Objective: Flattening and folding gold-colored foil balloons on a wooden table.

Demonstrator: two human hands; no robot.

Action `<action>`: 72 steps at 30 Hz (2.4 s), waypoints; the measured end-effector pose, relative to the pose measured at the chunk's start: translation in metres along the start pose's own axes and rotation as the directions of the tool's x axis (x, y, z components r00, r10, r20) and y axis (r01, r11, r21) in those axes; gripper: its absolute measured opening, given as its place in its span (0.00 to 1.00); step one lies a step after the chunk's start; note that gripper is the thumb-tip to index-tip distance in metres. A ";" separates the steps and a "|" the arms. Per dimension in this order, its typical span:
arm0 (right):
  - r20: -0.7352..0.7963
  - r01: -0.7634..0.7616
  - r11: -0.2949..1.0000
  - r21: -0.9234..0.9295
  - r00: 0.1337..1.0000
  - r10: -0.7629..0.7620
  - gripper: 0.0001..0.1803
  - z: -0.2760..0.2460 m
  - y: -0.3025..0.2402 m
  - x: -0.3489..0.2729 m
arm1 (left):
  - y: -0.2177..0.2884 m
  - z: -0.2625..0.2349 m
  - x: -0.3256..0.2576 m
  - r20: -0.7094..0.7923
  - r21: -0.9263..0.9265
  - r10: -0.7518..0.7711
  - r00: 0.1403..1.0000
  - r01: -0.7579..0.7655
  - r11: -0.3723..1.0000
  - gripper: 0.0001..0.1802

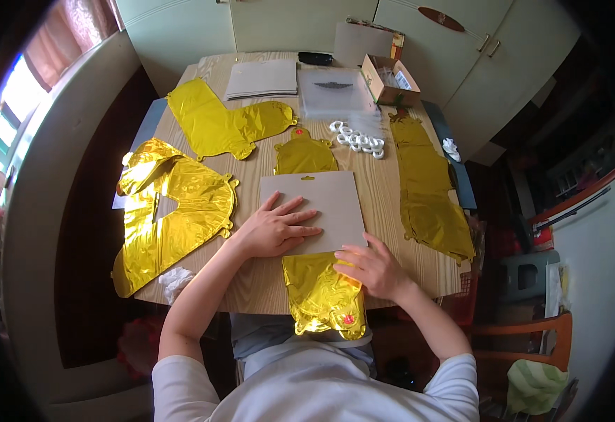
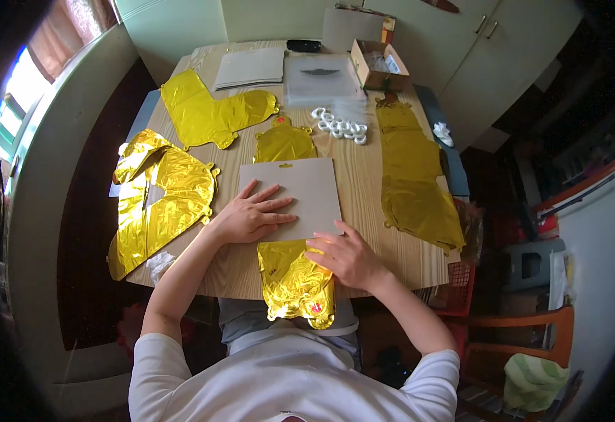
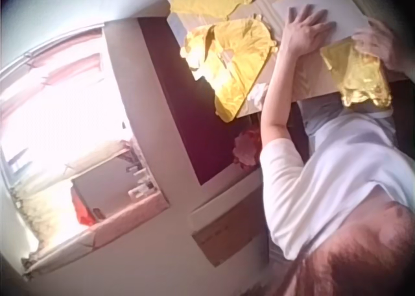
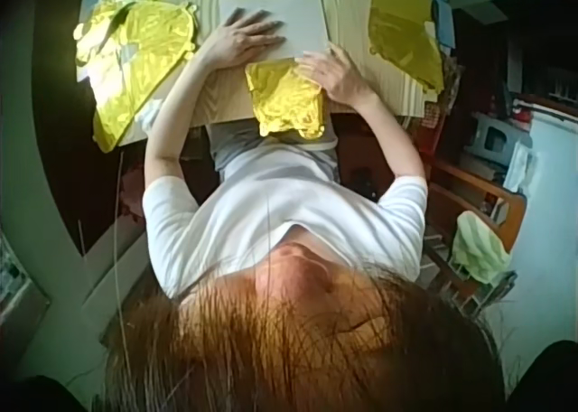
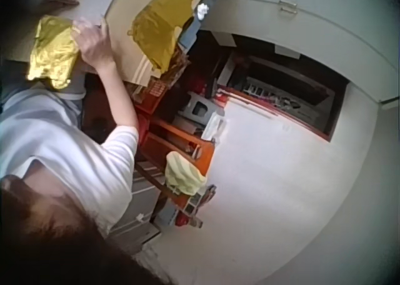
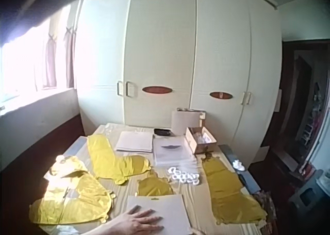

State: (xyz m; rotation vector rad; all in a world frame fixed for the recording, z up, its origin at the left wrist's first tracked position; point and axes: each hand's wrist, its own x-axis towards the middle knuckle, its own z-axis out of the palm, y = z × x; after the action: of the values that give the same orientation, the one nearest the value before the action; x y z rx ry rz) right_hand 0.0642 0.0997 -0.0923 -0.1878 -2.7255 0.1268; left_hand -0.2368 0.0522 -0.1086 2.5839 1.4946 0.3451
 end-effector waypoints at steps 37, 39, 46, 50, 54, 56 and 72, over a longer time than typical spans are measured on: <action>0.054 -0.483 0.819 0.311 0.869 0.492 0.67 0.022 -0.040 -0.015 | 0.050 -0.002 -0.044 0.095 -0.187 0.025 0.995 -0.007 0.982 0.23; 0.035 -0.484 0.817 0.312 0.866 0.500 0.65 0.022 -0.040 -0.015 | 0.051 -0.009 -0.044 0.190 -0.197 0.003 0.982 0.035 0.980 0.23; 0.014 -0.506 0.815 0.282 0.852 0.524 0.57 0.022 -0.041 -0.012 | 0.063 -0.017 -0.073 0.078 -0.384 -0.103 0.992 0.125 0.915 0.21; -0.012 -0.494 0.825 0.275 0.856 0.516 0.54 0.025 -0.040 -0.013 | 0.084 0.002 -0.076 -0.113 -0.395 -0.350 0.930 0.281 0.875 0.22; 0.002 -0.509 0.830 0.227 0.853 0.522 0.51 0.023 -0.040 -0.012 | 0.091 0.010 -0.071 -0.117 -0.353 -0.464 0.878 0.400 0.846 0.21; 0.023 -0.527 0.822 0.215 0.845 0.535 0.50 0.023 -0.040 -0.012 | 0.093 0.010 -0.071 -0.127 -0.338 -0.477 0.869 0.415 0.845 0.19; -0.058 -0.481 0.861 0.163 0.867 0.495 0.41 0.028 -0.033 -0.009 | 0.165 0.030 -0.065 -0.282 -0.030 -0.307 0.909 0.311 0.950 0.27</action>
State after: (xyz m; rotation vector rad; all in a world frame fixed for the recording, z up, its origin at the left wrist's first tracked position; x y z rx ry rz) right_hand 0.0579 0.0636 -0.1177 -0.8219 -2.4968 0.4439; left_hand -0.1227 -0.0865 -0.1074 2.3264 1.9736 0.6873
